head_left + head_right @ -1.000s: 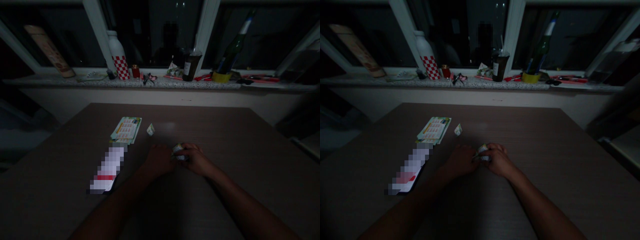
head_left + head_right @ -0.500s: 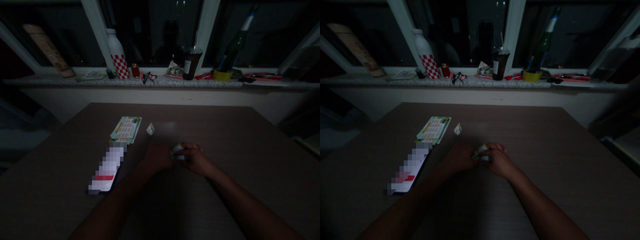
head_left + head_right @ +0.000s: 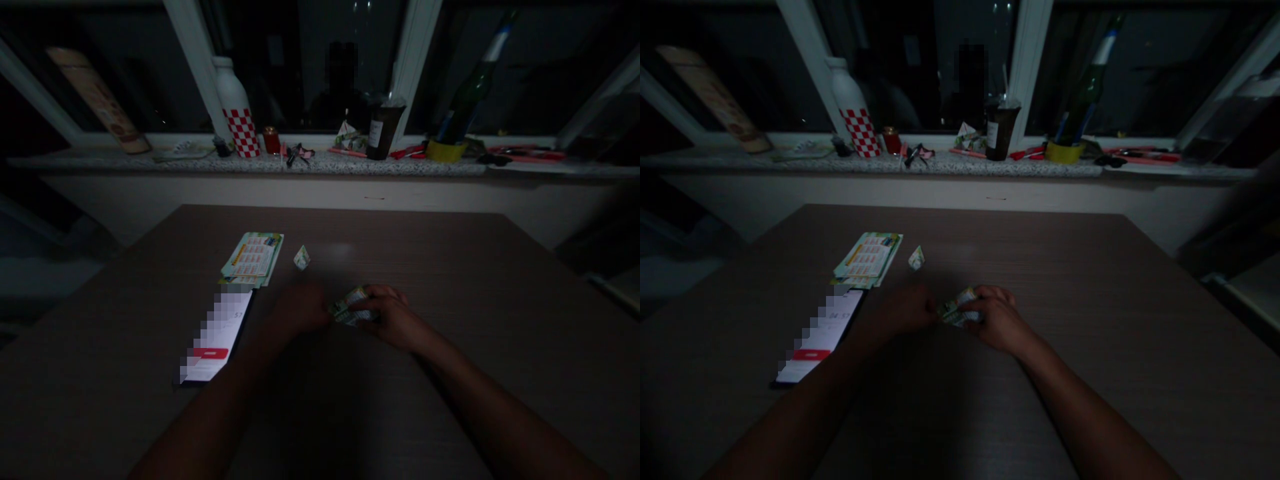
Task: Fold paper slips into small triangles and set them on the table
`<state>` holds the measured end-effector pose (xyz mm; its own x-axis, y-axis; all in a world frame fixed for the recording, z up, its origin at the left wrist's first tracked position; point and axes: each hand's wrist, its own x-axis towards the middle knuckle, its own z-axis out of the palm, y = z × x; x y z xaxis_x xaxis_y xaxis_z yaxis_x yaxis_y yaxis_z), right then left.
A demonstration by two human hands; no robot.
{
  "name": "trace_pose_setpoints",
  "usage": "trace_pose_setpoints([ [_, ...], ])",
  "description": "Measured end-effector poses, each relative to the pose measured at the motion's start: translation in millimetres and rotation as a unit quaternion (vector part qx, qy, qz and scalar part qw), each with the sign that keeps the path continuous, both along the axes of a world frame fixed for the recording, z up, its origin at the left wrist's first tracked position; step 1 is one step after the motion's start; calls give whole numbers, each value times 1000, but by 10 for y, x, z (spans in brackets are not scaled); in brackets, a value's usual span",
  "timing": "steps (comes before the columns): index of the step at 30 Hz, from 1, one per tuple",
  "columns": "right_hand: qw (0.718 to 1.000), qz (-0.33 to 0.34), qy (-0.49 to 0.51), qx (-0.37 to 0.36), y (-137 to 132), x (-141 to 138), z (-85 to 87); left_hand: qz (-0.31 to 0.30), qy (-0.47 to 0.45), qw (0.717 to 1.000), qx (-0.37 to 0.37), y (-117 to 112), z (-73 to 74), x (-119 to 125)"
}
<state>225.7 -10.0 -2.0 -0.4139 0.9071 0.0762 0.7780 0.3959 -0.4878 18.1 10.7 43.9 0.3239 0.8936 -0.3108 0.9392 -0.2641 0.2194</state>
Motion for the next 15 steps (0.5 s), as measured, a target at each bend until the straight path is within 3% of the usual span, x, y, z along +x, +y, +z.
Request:
trace_pose_setpoints([
  [5,1000,3,10,5,-1,4,-12,-10,-47,999,13,-6,-64,-77],
  [10,999,12,34,25,-8,14,-25,-108,-167,971,131,-153,-159,-28],
  [15,990,0,139,14,5,0,-25,-152,-196,955,163,-230,-244,62],
])
